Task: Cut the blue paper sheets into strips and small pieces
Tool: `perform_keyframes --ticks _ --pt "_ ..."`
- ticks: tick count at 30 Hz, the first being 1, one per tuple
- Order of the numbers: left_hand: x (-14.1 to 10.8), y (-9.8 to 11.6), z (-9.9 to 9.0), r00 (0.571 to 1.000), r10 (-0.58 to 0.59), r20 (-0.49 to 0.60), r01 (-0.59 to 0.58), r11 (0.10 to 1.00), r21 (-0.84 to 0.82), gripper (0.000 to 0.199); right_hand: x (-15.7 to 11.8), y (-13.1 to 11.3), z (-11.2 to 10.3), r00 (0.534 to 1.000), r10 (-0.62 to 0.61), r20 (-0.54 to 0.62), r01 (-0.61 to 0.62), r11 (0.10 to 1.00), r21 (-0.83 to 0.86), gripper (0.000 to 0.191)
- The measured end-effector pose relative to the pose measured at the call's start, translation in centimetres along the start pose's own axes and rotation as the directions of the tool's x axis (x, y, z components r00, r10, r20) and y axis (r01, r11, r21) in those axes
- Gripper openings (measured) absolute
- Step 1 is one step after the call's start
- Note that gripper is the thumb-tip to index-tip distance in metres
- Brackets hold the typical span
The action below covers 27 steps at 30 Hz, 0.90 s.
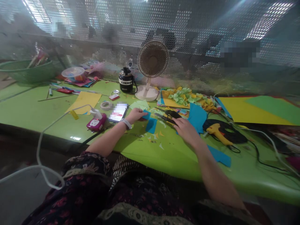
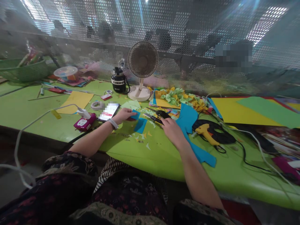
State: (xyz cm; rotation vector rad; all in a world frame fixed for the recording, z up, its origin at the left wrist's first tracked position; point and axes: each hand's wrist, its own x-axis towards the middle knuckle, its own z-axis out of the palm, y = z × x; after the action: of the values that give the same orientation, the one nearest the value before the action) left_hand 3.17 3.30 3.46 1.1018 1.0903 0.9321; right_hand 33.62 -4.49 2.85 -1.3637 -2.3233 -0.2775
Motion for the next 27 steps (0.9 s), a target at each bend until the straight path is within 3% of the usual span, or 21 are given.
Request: perform_keyframes --ticks 3,6,8,10,12,15,17,23,25,27 --pt "0.1 -0.3 -0.4 1.0 -0.002 -0.014 0.006 0.953 0.303 0.039 -0.4 0.0 0.6 0.997 0.074 0.036 -0.07 0.993 -0.093 0.037" --pt "-0.4 0.0 -0.6 1.0 0.018 -0.01 -0.007 0.753 0.658 0.041 -0.6 -0.8 0.6 0.989 0.101 0.106 -0.084 0.985 -0.151 0.032" --pt "-0.8 0.4 -0.6 0.993 0.111 -0.037 -0.039 0.618 0.785 0.044 -0.4 -1.5 0.4 0.991 0.069 0.114 -0.051 0.986 -0.158 0.03" --pt "-1.1 0.8 -0.6 0.969 0.231 -0.092 -0.056 0.565 0.823 0.052 0.0 -2.3 0.3 0.997 0.001 0.082 0.009 0.992 -0.125 0.031" --pt "-1.4 1.1 -0.5 0.932 0.333 -0.142 -0.082 0.577 0.813 0.056 0.6 -3.4 0.4 0.994 -0.086 0.072 0.089 0.995 -0.038 0.033" --pt "-1.9 1.5 0.0 0.897 0.413 -0.155 -0.127 0.579 0.805 0.04 1.8 -5.0 1.1 0.969 -0.199 0.147 0.183 0.976 0.116 0.036" --pt "-2.4 1.8 0.6 0.895 0.43 -0.12 -0.142 0.528 0.837 0.026 2.6 -6.1 1.6 0.948 -0.241 0.208 0.211 0.965 0.156 0.036" --pt "-3.1 2.1 1.9 0.941 0.339 0.012 -0.135 0.342 0.93 0.022 4.0 -7.8 2.8 0.935 -0.192 0.297 0.192 0.981 0.03 0.016" --pt "-3.1 2.1 2.0 0.938 0.346 0.017 -0.152 0.367 0.918 0.023 4.1 -7.4 3.0 0.952 -0.154 0.263 0.154 0.988 0.02 0.018" --pt "-3.1 2.1 2.1 0.943 0.332 0.003 -0.171 0.477 0.862 0.027 3.9 -6.4 2.8 0.983 -0.087 0.163 0.077 0.995 0.07 0.021"
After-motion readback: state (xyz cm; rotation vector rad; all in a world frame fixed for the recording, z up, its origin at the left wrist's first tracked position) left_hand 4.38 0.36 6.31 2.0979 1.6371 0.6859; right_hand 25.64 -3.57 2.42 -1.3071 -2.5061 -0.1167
